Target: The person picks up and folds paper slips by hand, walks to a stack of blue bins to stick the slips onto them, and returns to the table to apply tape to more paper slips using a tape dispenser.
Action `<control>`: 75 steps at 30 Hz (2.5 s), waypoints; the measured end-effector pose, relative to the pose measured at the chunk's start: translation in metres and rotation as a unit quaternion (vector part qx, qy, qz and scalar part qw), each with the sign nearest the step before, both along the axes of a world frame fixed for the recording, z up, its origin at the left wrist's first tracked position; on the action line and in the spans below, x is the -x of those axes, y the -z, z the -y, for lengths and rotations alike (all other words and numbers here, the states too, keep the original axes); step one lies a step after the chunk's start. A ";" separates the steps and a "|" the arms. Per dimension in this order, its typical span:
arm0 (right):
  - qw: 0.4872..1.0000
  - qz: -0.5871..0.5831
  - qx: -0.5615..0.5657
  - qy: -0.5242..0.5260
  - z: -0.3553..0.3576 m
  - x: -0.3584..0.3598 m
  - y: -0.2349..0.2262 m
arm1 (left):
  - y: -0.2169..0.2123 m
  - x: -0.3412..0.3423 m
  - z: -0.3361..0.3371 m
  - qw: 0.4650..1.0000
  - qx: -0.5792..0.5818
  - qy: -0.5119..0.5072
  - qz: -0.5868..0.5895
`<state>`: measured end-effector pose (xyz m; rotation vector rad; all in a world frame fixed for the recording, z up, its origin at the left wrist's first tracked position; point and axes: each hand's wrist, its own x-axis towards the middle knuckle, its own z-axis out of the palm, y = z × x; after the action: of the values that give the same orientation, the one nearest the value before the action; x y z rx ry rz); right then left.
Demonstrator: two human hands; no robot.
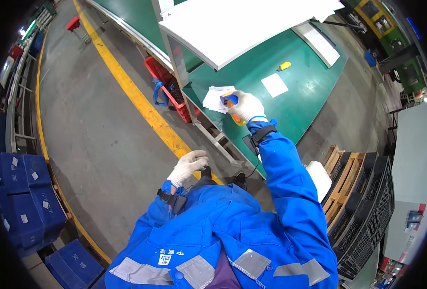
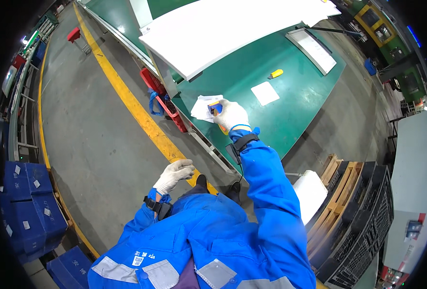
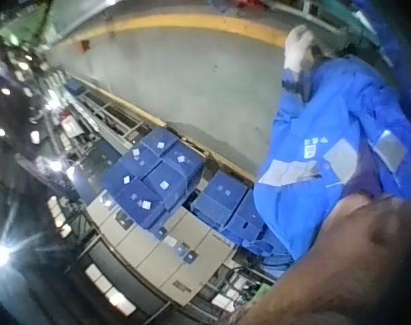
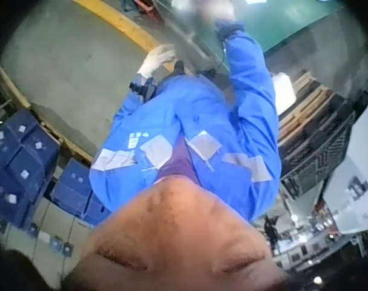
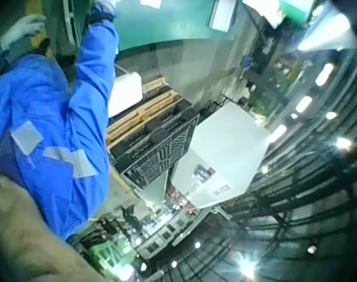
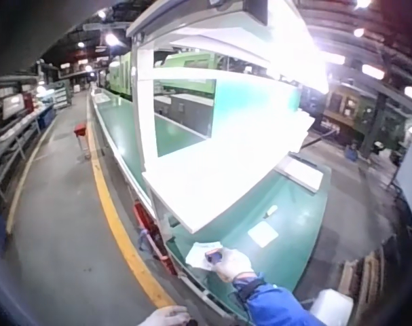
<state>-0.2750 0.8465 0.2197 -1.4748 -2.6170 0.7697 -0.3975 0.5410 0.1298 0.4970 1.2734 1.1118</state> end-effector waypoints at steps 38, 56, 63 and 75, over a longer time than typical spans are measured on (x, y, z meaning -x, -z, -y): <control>0.993 0.090 0.045 -0.060 -0.003 -0.350 -0.039 | -0.053 -0.204 -0.203 0.882 -0.118 0.236 -0.392; 0.995 -0.049 0.043 -0.074 0.010 -0.436 0.071 | 0.008 -0.267 -0.276 0.831 -0.079 0.248 -0.491; 0.994 -0.065 0.068 -0.053 0.015 -0.442 0.073 | 0.005 -0.285 -0.282 0.793 -0.028 0.251 -0.554; 0.996 -0.052 0.066 -0.037 0.021 -0.452 0.083 | 0.008 -0.294 -0.289 0.787 0.002 0.243 -0.568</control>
<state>0.1765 0.8253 0.1364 -1.3321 -2.6007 1.0179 -0.1036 0.8302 0.1215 1.5415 1.9828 0.2754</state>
